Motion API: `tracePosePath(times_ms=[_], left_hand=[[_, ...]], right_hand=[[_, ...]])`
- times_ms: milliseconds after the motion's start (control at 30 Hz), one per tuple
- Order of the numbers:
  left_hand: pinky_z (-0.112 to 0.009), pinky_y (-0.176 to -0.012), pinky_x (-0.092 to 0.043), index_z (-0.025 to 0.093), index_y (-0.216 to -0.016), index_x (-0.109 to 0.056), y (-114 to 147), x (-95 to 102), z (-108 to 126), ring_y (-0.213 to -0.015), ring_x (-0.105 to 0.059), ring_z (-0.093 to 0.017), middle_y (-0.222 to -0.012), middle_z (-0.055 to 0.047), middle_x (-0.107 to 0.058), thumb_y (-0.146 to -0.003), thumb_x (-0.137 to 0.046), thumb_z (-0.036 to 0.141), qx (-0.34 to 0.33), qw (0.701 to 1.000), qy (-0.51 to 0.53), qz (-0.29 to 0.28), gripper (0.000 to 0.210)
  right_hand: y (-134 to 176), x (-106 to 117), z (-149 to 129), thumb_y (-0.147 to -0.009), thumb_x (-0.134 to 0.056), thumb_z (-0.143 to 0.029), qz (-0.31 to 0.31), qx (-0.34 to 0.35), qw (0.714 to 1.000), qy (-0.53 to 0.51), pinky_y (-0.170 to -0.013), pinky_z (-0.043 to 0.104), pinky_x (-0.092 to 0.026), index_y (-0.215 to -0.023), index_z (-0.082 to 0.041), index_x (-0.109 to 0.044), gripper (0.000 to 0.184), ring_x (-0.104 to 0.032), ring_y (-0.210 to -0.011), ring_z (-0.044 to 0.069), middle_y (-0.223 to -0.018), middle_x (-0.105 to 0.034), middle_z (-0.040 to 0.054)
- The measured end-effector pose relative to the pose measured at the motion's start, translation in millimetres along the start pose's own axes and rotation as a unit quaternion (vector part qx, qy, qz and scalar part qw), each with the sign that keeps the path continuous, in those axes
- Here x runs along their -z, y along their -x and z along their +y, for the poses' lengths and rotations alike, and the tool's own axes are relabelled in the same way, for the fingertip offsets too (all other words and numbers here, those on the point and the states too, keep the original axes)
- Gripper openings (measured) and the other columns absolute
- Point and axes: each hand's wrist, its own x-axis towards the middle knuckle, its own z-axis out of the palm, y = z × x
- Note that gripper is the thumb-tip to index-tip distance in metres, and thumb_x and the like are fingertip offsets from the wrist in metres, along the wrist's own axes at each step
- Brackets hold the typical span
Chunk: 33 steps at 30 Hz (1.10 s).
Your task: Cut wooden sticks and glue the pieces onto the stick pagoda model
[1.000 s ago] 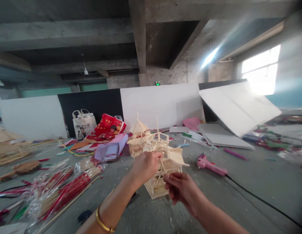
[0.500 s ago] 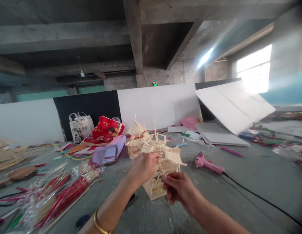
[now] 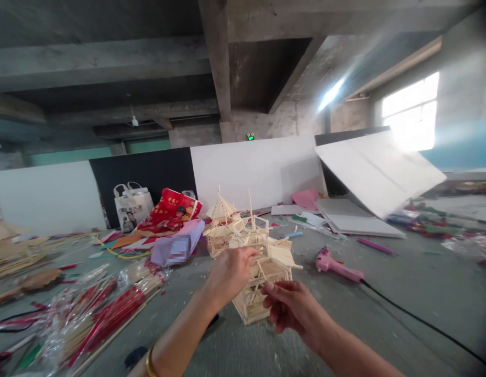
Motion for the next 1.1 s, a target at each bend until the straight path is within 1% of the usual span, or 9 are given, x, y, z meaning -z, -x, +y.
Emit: tracePosePath(times_ms=[133, 233, 333, 500, 700, 867, 1033, 1100], left_hand=[[-0.025, -0.081, -0.043, 0.025, -0.101, -0.061, 9, 17.8, 3, -0.091, -0.061, -0.013, -0.100, 0.001, -0.068, -0.084, -0.040, 0.019, -0.023, 0.998, 0.011, 0.061, 0.028], [-0.025, -0.079, -0.043, 0.026, -0.099, -0.061, 14, 29.0, 3, -0.089, -0.061, -0.013, -0.099, 0.002, -0.068, -0.085, -0.042, 0.022, -0.022, 0.997, 0.005, 0.079, 0.024], [-0.025, -0.078, -0.043, 0.026, -0.097, -0.062, 18, 32.1, 1, -0.089, -0.061, -0.013, -0.097, 0.002, -0.068, -0.085, -0.043, 0.024, -0.014, 0.997, 0.000, 0.071, 0.023], [-0.024, -0.078, -0.043, 0.025, -0.098, -0.062, 24, 30.1, -1, -0.088, -0.061, -0.013, -0.098, 0.002, -0.068, -0.085, -0.043, 0.024, 0.000, 0.998, 0.009, 0.056, 0.023], [-0.023, -0.077, -0.043, 0.025, -0.096, -0.063, 28, 30.5, -2, -0.086, -0.061, -0.013, -0.096, 0.002, -0.068, -0.084, -0.043, 0.021, 0.000, 0.998, 0.013, 0.056, 0.024], [-0.023, -0.075, -0.043, 0.025, -0.096, -0.063, 30, 32.4, -4, -0.084, -0.061, -0.013, -0.095, 0.002, -0.068, -0.085, -0.043, 0.024, 0.006, 0.998, 0.014, 0.056, 0.023], [-0.023, -0.072, -0.042, 0.025, -0.096, -0.062, 38, 41.3, -17, -0.078, -0.061, -0.012, -0.091, 0.002, -0.068, -0.085, -0.042, 0.026, 0.028, 0.997, -0.017, 0.071, 0.023], [-0.022, -0.069, -0.042, 0.024, -0.094, -0.063, 43, 43.4, -27, -0.075, -0.061, -0.013, -0.089, 0.001, -0.068, -0.084, -0.043, 0.027, 0.053, 0.996, -0.032, 0.058, 0.023]], right_hand=[[3, 3, 0, -0.071, -0.063, -0.048, -0.002, -0.003, 1.000, -0.002, -0.035, 0.019, -0.042, -0.080, -0.011, -0.060, 0.037, -0.052, -0.042, 0.008, -0.062, -0.059, 0.0005], [3, 2, -1, -0.069, -0.065, -0.048, -0.003, -0.002, 1.000, -0.001, -0.035, 0.018, -0.041, -0.078, -0.012, -0.060, 0.038, -0.051, -0.041, 0.007, -0.062, -0.059, 0.0002], [2, 0, 0, -0.070, -0.064, -0.049, -0.006, -0.005, 1.000, 0.001, -0.035, 0.019, -0.041, -0.078, -0.012, -0.059, 0.038, -0.052, -0.041, 0.007, -0.061, -0.058, -0.0002], [2, 4, 2, -0.073, -0.061, -0.050, -0.003, -0.002, 1.000, 0.007, -0.035, 0.018, -0.041, -0.079, -0.012, -0.059, 0.038, -0.052, -0.042, 0.007, -0.063, -0.058, -0.0003], [2, 2, 1, -0.070, -0.066, -0.044, 0.005, 0.005, 1.000, 0.019, -0.034, 0.019, -0.041, -0.073, -0.012, -0.058, 0.033, -0.050, -0.039, 0.006, -0.059, -0.057, -0.0011], [2, 0, 1, -0.069, -0.065, -0.046, 0.005, 0.010, 1.000, 0.021, -0.034, 0.019, -0.040, -0.072, -0.013, -0.057, 0.034, -0.050, -0.040, 0.007, -0.059, -0.057, -0.0010], [10, 2, -1, -0.072, -0.060, -0.052, 0.008, -0.018, 1.000, 0.007, -0.035, 0.020, -0.039, -0.077, -0.014, -0.059, 0.039, -0.050, -0.041, 0.008, -0.059, -0.056, -0.0008], [13, 2, -2, -0.070, -0.061, -0.052, 0.019, -0.029, 0.999, 0.008, -0.035, 0.019, -0.038, -0.077, -0.015, -0.059, 0.038, -0.049, -0.041, 0.008, -0.057, -0.055, -0.0015]])
